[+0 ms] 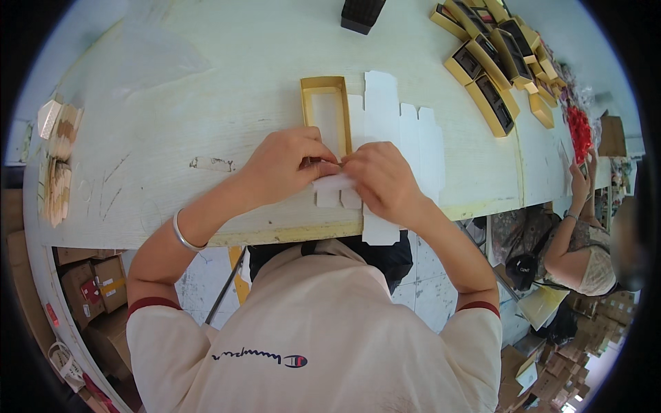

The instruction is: The person folds flat white cardboard pieces into small rectangular boxes and inserts black rectangular items into them. The person repeats this process multiple times, placing finished boxes on the table.

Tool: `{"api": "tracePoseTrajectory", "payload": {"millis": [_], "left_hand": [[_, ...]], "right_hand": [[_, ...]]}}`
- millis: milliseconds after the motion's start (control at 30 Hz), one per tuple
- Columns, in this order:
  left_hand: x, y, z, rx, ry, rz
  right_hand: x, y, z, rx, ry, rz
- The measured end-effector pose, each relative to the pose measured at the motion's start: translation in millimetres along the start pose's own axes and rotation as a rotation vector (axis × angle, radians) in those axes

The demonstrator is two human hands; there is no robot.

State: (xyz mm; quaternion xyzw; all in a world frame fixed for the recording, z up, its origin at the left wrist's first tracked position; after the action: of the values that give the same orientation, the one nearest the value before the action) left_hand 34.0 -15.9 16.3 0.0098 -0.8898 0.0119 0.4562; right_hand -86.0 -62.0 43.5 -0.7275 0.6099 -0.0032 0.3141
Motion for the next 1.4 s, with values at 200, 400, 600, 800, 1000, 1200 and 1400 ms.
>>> {"api": "tracePoseTrajectory", "payload": {"millis": [200, 400, 600, 800, 1000, 1200, 1400], "left_hand": [[-6.3, 2.9, -1.1, -0.037, 0.265, 0.006], [-8.1, 4.4, 3.8, 0.001, 0.184, 0.002], [-16.2, -5.0, 1.7, -0.064, 0.349, -0.074], [1.9, -5.7, -4.0, 0.003, 0.085, -0.153], [18.9, 8.6, 1.4, 0.223, -0.453, 0.207], [15.1, -4.8, -5.0, 0.015, -0.322, 0.23], [8.9, -5.8, -8.3, -0.253, -0.56, 0.224]], "right_hand": [[42.2, -2.0, 12.5, 0.09, -0.642, 0.553], [7.2, -17.2, -6.6, 0.092, 0.22, 0.242], [-16.1, -16.4, -3.6, 0.178, 0.65, -0.094], [-1.0, -21.1, 10.1, -0.055, 0.486, -0.025], [16.8, -24.8, 20.3, -0.179, 0.231, 0.042], [30.1, -32.3, 19.7, -0.45, -0.118, 0.173], [109.6, -94.4, -103.3, 0.239, 0.285, 0.275]]}}
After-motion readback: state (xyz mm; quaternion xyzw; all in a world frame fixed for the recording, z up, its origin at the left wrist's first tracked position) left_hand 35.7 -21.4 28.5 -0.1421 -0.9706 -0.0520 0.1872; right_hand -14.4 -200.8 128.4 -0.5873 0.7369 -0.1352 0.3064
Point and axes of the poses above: each hand's wrist, its own y-axis away from the middle knuckle, its own z-axis out of the palm, x = y × z, the point moved 8 cm from there along -y, towards the middle knuckle, and after that the axes turned 5 degrees about -x, right-handed, at the moved point
